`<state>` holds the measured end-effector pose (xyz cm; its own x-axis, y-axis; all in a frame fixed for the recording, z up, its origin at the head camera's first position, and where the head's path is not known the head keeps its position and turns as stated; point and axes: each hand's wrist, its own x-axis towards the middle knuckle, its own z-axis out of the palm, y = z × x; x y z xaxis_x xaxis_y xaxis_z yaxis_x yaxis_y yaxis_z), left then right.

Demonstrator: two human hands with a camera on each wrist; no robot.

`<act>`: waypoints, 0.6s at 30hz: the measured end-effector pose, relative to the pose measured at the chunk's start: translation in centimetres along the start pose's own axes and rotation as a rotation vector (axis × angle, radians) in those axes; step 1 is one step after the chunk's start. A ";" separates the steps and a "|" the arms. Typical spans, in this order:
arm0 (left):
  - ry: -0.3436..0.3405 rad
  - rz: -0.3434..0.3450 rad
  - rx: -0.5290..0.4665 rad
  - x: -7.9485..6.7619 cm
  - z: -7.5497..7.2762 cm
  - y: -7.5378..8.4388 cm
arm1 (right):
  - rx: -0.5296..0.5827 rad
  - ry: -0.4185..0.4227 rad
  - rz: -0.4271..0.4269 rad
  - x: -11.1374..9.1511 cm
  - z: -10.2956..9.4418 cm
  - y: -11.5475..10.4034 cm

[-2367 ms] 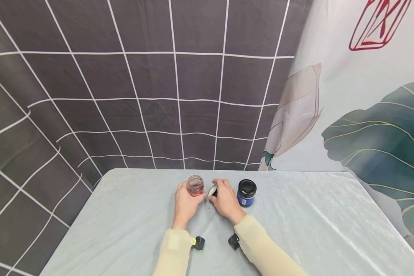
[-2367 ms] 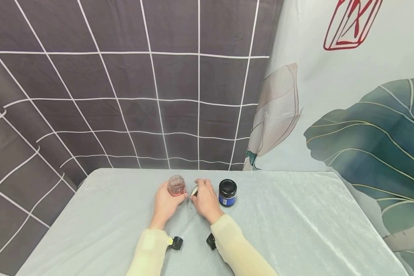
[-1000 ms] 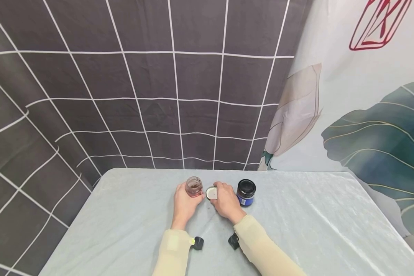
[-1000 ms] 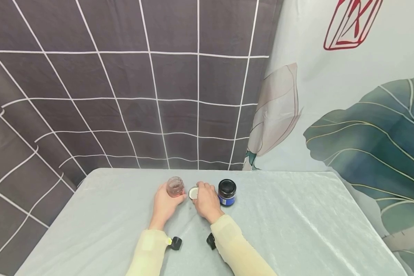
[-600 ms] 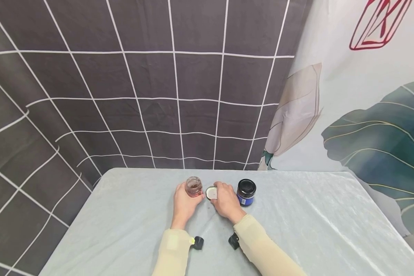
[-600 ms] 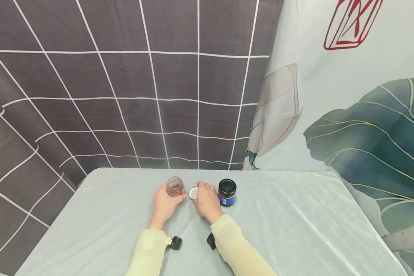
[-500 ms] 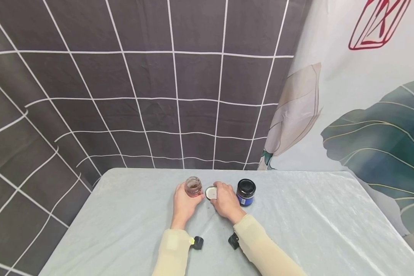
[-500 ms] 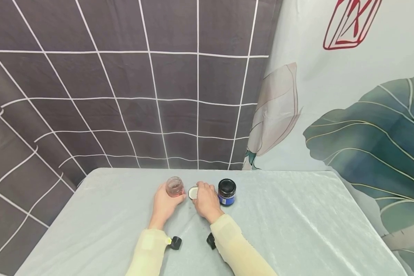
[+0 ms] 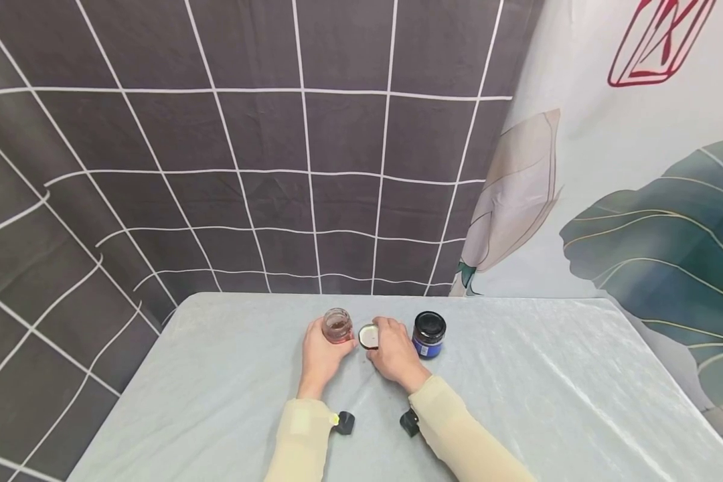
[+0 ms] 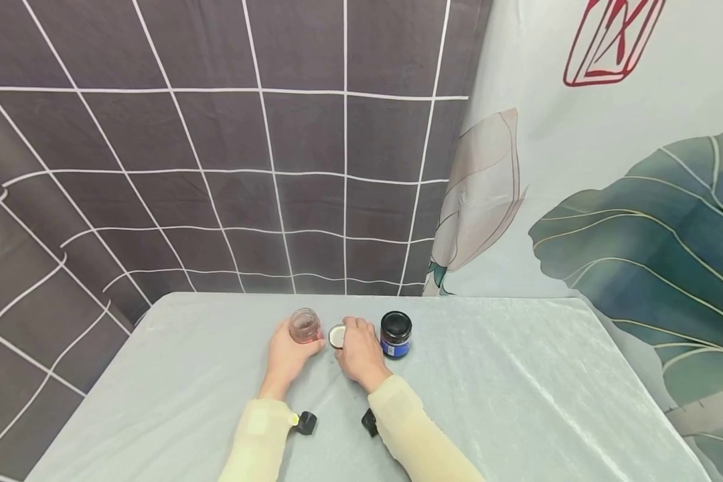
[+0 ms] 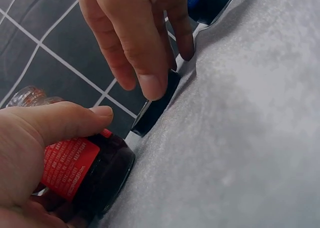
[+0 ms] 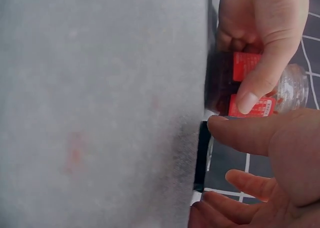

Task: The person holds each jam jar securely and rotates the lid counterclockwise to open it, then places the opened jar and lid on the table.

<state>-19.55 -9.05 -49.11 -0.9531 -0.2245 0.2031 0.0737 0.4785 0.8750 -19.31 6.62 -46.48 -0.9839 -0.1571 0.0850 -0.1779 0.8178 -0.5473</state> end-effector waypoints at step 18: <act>-0.023 -0.012 -0.154 0.0 -0.4 0.4 | -0.002 0.067 -0.116 -0.8 -2.0 -1.2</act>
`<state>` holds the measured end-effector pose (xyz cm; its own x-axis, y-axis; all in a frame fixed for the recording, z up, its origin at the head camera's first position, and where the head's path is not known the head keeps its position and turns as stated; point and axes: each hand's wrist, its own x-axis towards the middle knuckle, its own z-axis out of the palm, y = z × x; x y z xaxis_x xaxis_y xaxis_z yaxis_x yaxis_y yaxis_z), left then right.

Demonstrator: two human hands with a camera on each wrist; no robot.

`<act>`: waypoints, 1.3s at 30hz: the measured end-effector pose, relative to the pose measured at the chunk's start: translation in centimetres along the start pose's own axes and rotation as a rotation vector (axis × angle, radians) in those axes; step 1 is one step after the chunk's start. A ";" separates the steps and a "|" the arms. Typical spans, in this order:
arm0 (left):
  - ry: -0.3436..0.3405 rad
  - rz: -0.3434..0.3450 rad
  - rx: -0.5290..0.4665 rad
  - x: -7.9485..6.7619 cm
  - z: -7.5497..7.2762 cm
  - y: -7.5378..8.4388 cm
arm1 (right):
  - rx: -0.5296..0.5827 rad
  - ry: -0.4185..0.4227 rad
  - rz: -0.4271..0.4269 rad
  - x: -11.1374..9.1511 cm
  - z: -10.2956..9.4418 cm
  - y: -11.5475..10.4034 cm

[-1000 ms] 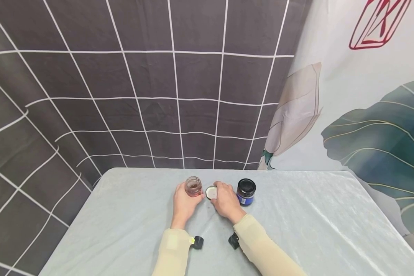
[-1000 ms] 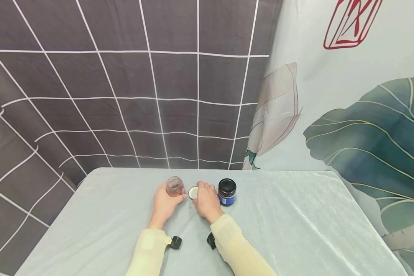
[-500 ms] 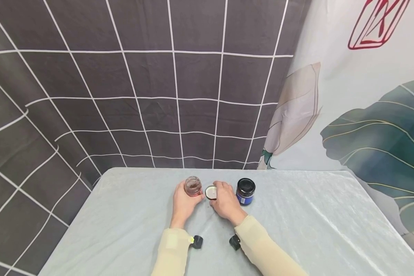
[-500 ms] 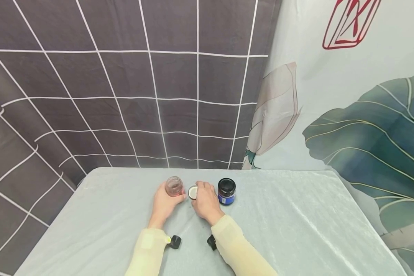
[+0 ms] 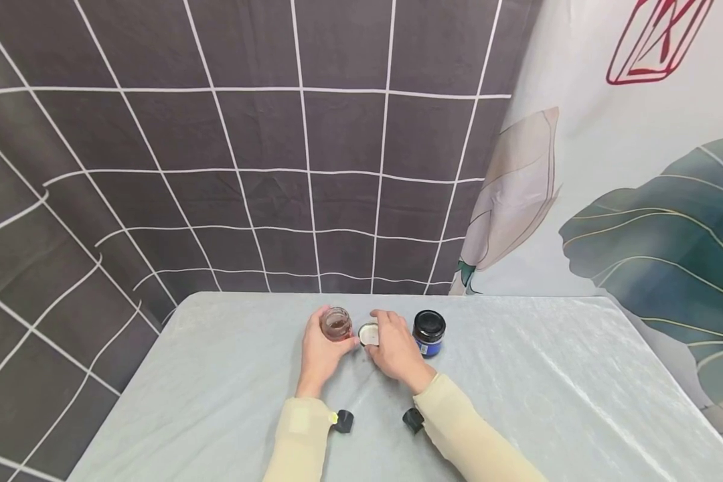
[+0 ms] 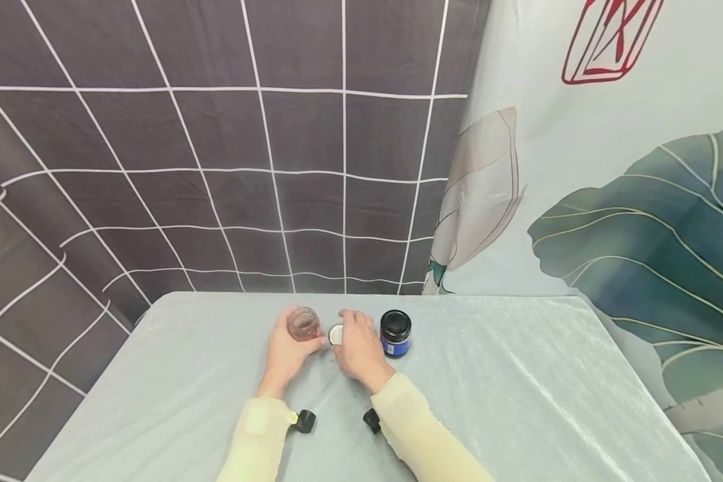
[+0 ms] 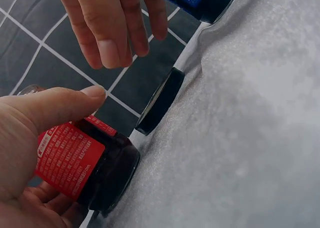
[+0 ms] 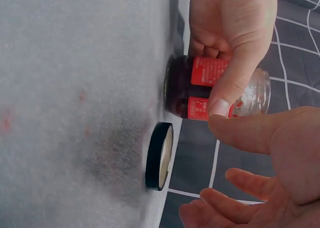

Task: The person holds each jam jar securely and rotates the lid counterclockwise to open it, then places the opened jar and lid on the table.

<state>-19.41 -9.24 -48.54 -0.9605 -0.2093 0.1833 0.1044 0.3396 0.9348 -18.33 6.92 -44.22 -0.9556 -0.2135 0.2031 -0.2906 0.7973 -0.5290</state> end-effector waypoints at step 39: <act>0.027 0.091 0.002 -0.2 -2.7 3.3 | 0.006 0.122 -0.129 -0.7 -2.8 -0.2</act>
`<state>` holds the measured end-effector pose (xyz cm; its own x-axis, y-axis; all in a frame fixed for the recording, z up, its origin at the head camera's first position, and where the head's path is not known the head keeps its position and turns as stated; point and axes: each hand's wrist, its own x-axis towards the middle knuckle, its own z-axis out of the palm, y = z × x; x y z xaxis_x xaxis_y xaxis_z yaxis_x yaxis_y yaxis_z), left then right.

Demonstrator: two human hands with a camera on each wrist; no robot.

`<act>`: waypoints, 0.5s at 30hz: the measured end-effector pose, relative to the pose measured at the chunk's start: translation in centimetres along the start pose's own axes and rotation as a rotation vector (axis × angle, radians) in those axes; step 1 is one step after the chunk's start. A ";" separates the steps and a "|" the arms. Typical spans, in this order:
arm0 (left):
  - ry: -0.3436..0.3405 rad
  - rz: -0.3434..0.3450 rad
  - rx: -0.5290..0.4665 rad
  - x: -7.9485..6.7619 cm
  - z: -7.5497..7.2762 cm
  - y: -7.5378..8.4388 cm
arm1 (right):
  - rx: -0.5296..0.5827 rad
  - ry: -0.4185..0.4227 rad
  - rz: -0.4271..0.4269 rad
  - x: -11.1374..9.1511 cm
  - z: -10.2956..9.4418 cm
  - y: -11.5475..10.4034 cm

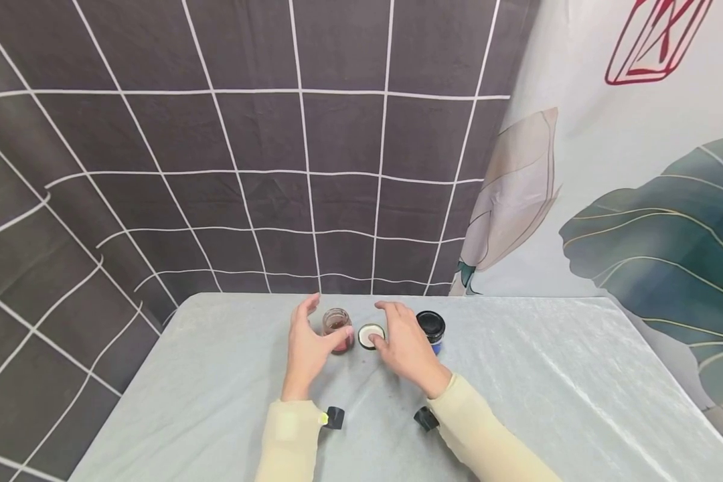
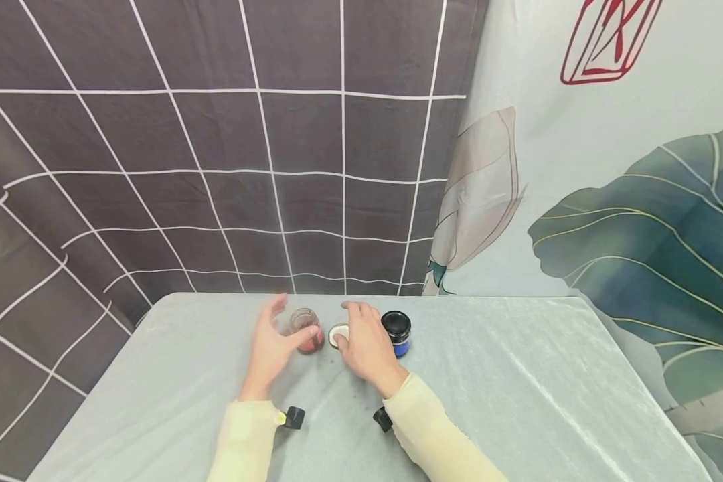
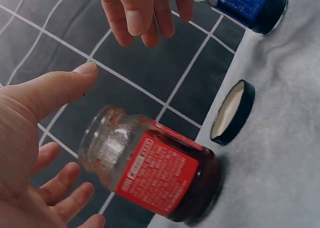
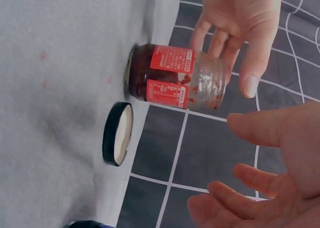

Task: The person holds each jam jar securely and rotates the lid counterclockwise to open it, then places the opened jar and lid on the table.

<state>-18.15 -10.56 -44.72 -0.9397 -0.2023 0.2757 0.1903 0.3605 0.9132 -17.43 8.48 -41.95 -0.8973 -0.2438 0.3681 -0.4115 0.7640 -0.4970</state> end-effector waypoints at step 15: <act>-0.010 0.044 0.043 -0.2 -0.1 1.9 | 0.019 0.063 -0.047 0.0 -1.6 0.3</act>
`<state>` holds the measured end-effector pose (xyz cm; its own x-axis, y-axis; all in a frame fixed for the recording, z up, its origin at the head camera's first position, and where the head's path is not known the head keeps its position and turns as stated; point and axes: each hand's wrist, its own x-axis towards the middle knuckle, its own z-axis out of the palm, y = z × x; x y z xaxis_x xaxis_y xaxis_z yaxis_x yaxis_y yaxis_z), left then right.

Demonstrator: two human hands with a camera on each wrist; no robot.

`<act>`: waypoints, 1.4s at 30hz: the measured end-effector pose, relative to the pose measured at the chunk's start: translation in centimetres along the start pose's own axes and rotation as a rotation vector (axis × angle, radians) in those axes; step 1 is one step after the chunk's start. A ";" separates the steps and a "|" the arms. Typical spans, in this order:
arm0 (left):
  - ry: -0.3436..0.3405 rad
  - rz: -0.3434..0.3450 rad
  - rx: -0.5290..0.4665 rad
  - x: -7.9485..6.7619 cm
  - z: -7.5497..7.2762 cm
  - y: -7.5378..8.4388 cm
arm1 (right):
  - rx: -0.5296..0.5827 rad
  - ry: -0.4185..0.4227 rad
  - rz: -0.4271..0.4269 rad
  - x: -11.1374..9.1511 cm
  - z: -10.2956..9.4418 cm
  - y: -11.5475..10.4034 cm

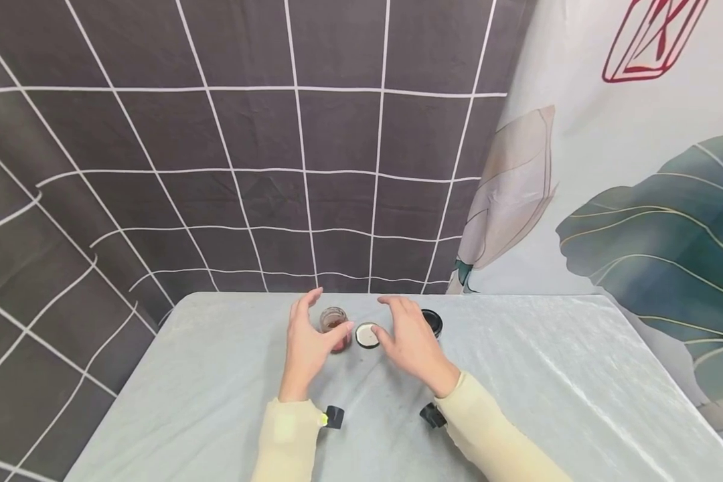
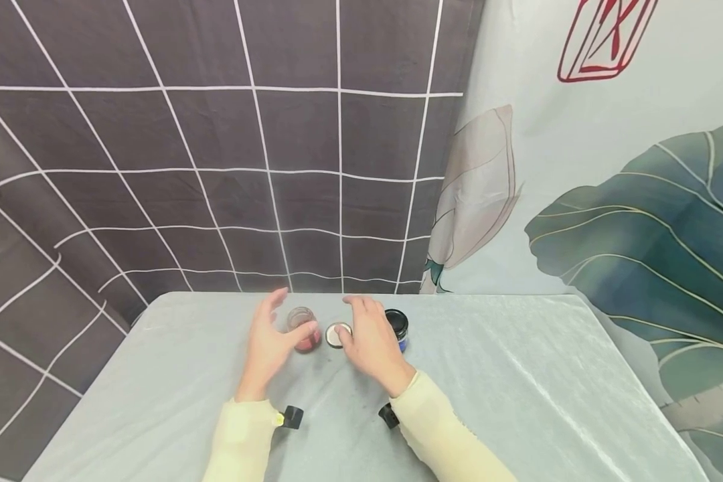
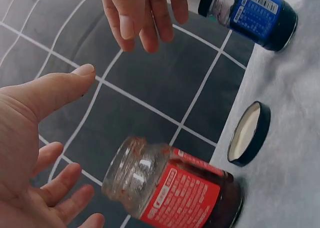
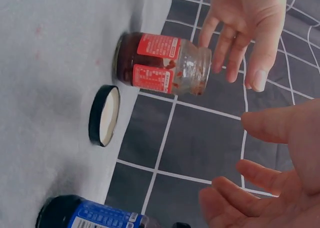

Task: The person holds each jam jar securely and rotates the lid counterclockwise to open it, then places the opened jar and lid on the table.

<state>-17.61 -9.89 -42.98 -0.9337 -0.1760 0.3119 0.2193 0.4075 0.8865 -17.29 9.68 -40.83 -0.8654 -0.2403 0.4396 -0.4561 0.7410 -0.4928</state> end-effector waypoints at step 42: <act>-0.073 0.159 0.081 -1.2 3.9 3.1 | 0.001 0.036 0.064 -0.2 -2.6 3.3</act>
<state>-16.95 -4.90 -41.96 -0.9080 -0.0392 0.4172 0.3447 0.4961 0.7969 -18.02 13.78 -40.58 -0.8848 -0.1702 0.4339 -0.4007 0.7533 -0.5215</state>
